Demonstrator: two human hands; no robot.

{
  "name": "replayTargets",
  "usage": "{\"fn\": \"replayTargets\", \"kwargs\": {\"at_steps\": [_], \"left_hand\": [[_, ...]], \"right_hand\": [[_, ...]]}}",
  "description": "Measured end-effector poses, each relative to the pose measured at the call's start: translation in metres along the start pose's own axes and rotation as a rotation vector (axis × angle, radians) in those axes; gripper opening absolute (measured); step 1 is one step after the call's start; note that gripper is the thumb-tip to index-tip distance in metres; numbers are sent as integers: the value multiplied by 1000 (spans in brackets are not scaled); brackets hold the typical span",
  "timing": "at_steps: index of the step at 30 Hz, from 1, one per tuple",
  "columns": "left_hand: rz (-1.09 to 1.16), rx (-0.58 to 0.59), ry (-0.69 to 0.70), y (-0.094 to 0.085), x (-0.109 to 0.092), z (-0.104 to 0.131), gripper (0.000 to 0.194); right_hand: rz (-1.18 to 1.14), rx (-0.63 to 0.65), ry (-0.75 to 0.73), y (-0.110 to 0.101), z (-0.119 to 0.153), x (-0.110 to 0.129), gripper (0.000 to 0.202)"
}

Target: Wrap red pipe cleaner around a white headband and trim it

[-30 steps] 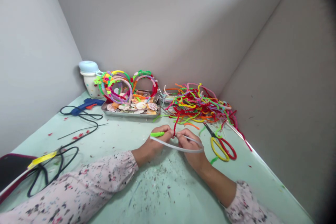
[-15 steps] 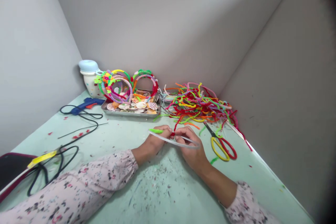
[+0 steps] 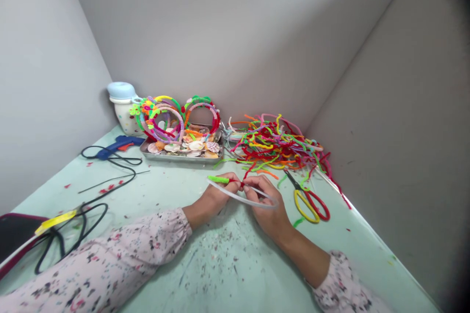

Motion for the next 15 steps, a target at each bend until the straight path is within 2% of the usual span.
{"fn": "replayTargets", "kwargs": {"at_steps": [5,15], "left_hand": [[-39,3,37,1,-3,1,17],[-86,-4,60,2,-6,5,19]], "right_hand": [[31,-19,-29,-1,0,0,13],[19,6,33,0,0,0,12]]}}
Point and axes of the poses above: each hand's wrist, its own z-axis away from the middle knuckle, its own y-axis out of the palm, x = y × z, the point moved 1 cm from there along -z, towards the middle knuckle, and after that the axes turned 11 degrees about z, right-handed, at the moved point
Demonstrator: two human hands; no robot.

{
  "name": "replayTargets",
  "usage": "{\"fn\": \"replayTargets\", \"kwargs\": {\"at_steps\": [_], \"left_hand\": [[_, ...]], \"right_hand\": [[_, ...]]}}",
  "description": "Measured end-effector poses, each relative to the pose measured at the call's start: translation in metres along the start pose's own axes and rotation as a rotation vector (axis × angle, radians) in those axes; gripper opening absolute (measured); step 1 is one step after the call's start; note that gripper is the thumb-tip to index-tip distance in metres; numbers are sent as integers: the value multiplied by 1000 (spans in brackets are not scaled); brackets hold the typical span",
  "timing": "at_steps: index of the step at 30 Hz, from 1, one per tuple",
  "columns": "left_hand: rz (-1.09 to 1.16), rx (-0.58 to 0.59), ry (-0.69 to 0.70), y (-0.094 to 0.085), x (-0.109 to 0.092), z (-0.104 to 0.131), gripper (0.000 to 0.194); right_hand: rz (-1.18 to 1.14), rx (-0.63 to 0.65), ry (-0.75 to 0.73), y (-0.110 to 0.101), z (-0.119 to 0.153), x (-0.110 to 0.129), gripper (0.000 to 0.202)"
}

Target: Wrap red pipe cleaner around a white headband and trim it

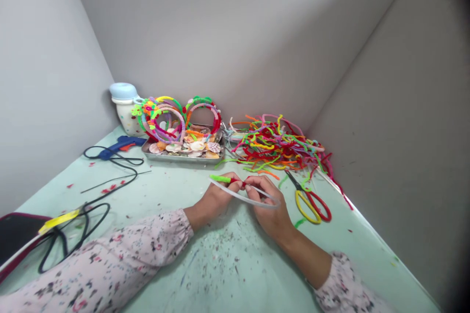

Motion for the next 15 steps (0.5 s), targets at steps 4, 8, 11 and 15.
{"fn": "replayTargets", "kwargs": {"at_steps": [4,8,11,15], "left_hand": [[-42,16,6,-1,-1,0,20],[-64,23,51,-2,-1,-1,21],[-83,15,83,-2,0,-1,21],[-84,20,85,-2,0,-1,21]], "right_hand": [[13,1,7,0,0,-1,13],[20,-11,19,-1,0,1,14],[39,-24,6,-1,-1,2,13],[56,-37,-3,-1,-2,1,14]]}}
Point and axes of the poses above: each hand's wrist, its own z-axis away from the middle knuckle, its own y-axis out of the palm, x = y × z, the point moved 1 cm from there along -z, towards the middle knuckle, and after that the axes turned 11 degrees about z, right-handed, at the moved point
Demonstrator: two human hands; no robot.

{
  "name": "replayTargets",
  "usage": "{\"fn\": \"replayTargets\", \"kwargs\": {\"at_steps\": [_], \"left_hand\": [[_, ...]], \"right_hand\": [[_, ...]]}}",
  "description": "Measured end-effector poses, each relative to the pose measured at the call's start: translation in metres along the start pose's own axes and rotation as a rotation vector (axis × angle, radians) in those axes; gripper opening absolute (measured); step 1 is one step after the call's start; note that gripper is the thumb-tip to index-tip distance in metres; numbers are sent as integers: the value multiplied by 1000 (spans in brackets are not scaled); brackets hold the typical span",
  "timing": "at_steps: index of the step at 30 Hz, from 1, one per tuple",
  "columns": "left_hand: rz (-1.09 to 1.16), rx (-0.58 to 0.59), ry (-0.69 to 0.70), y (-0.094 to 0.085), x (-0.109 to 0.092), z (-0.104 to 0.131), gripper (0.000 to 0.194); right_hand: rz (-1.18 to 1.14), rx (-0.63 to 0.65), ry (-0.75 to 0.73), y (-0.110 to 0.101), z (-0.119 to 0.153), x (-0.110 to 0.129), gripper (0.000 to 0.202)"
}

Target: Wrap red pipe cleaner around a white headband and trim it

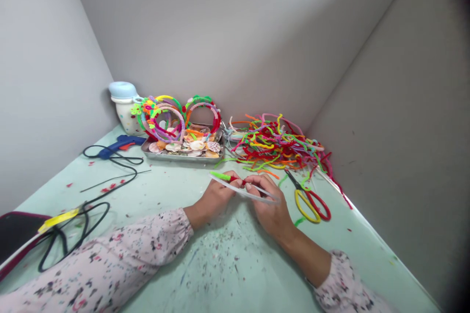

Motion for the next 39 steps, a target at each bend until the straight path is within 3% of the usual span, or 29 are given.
{"fn": "replayTargets", "kwargs": {"at_steps": [25,39], "left_hand": [[23,21,-25,0,4,1,23],[64,-32,-68,2,-3,1,21]], "right_hand": [[74,36,-90,-6,-4,0,15],[135,13,-128,-5,-3,0,15]]}}
Point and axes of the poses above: each hand's wrist, its own z-axis away from the middle knuckle, its own y-axis out of the palm, x = y × z, the point moved 1 cm from there along -z, towards the middle knuckle, and after that the axes turned 11 degrees about z, right-handed, at the moved point
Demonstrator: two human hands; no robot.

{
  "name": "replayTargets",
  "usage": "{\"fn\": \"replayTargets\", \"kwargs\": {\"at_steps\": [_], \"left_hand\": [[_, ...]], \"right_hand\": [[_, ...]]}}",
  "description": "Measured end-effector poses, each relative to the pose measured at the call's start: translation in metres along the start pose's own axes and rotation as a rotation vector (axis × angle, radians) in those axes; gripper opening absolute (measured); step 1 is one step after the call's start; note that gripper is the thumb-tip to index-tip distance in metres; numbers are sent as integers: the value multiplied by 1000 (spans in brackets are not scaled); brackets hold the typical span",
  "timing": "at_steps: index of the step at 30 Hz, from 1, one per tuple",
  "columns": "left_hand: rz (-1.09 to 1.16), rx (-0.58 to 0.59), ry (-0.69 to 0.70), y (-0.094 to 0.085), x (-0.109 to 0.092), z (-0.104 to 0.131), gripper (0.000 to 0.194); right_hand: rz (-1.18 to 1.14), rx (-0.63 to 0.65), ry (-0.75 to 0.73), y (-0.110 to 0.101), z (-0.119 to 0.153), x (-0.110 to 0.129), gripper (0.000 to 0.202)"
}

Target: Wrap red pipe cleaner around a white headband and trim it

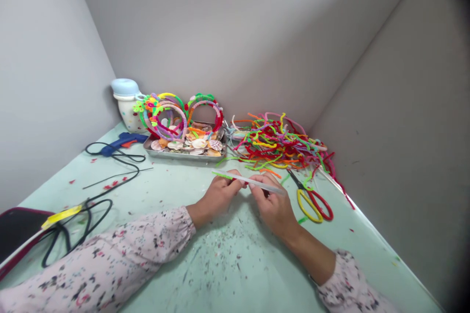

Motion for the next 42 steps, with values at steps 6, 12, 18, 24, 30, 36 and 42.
{"fn": "replayTargets", "kwargs": {"at_steps": [6,12,18,24,30,36,42], "left_hand": [[-22,-25,-29,0,1,0,18],[-31,-36,-21,0,0,0,17],[-25,-53,-30,0,5,-1,21],[-12,-18,-21,0,3,-2,18],[-57,-17,-18,-1,4,-2,22],[-104,-6,-14,-1,7,-2,23],[-114,11,-7,-2,7,-3,22]], "right_hand": [[2,2,15,1,1,-2,19],[-31,29,34,2,0,-3,19],[-51,52,87,4,2,-7,18],[-38,24,51,4,2,-6,17],[-61,35,75,6,2,-9,19],[-120,70,128,7,1,-9,22],[-166,97,174,6,0,-8,21]]}}
Point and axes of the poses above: each hand's wrist, its own z-axis away from the middle knuckle, its own y-axis out of the palm, x = y × z, the point moved 1 cm from there along -z, towards the middle knuckle, and after that the axes turned 11 degrees about z, right-handed, at the moved point
